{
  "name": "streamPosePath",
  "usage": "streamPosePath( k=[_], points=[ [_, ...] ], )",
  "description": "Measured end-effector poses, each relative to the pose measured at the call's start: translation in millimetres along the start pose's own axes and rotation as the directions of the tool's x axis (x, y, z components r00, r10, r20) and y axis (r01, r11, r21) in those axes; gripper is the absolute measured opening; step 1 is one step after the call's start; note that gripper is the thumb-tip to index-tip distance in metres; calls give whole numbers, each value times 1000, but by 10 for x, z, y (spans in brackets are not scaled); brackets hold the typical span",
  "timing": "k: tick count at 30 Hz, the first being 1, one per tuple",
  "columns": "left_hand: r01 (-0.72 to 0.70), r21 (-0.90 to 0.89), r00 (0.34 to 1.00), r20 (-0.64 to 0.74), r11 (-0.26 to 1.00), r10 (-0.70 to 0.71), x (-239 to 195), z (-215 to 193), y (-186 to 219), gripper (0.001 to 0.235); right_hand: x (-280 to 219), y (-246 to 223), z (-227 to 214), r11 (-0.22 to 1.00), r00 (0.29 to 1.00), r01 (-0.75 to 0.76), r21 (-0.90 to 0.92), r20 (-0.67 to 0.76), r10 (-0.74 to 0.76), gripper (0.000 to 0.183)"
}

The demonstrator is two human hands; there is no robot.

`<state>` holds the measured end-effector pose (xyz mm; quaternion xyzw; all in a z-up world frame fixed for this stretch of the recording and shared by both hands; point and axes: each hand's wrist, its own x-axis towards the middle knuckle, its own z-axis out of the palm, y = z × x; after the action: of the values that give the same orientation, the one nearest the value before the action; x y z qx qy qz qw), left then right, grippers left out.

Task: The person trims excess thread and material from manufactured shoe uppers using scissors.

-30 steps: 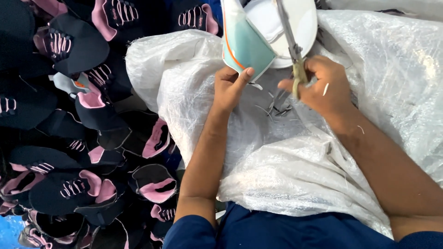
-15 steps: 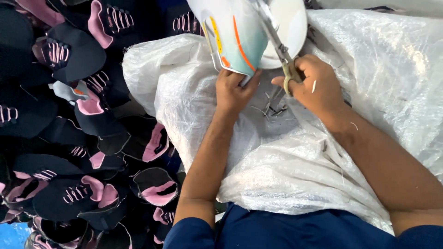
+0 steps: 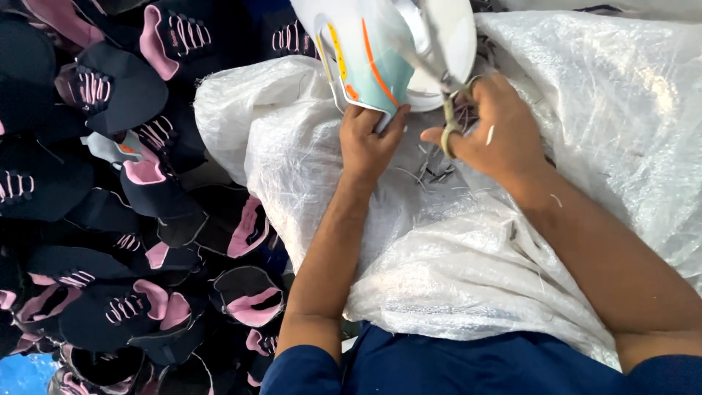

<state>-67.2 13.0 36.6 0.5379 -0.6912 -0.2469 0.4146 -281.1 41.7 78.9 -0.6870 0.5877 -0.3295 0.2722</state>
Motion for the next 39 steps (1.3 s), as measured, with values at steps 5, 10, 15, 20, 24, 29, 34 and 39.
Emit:
streamPosePath(
  k=[5,10,15,20,24,29,34,39],
  points=[
    [-118,97,993,21,988,117,-7,20,-64,19,-8,60,17,973,995,67,-219,-61,-82,63],
    [-177,129,984,18,976,177,27,9,16,20,-21,138,50,996,993,-86,-20,-81,85,38],
    [52,-24,997,-57,998,-53,-15,32,-68,19,-43,347,139,800,912,-401,447,119,392,32],
    [102,-68,988,-111,992,-109,-48,44,-135,16,27,-65,-45,971,985,-172,166,60,164,52],
    [15,-153,989,-141,988,-37,-69,48,-198,15,-1,-81,-19,985,998,66,-158,20,-63,61],
    [33,-153,998,-40,988,-40,-80,31,-193,16,-9,-4,14,996,1000,19,-85,-3,-19,53],
    [-107,-35,994,-3,994,107,-45,-22,-24,20,-29,126,56,985,987,-162,62,14,161,31],
    [52,-155,996,-57,987,-61,-74,41,-189,16,-55,221,113,882,949,-305,358,33,315,32]
  ],
)
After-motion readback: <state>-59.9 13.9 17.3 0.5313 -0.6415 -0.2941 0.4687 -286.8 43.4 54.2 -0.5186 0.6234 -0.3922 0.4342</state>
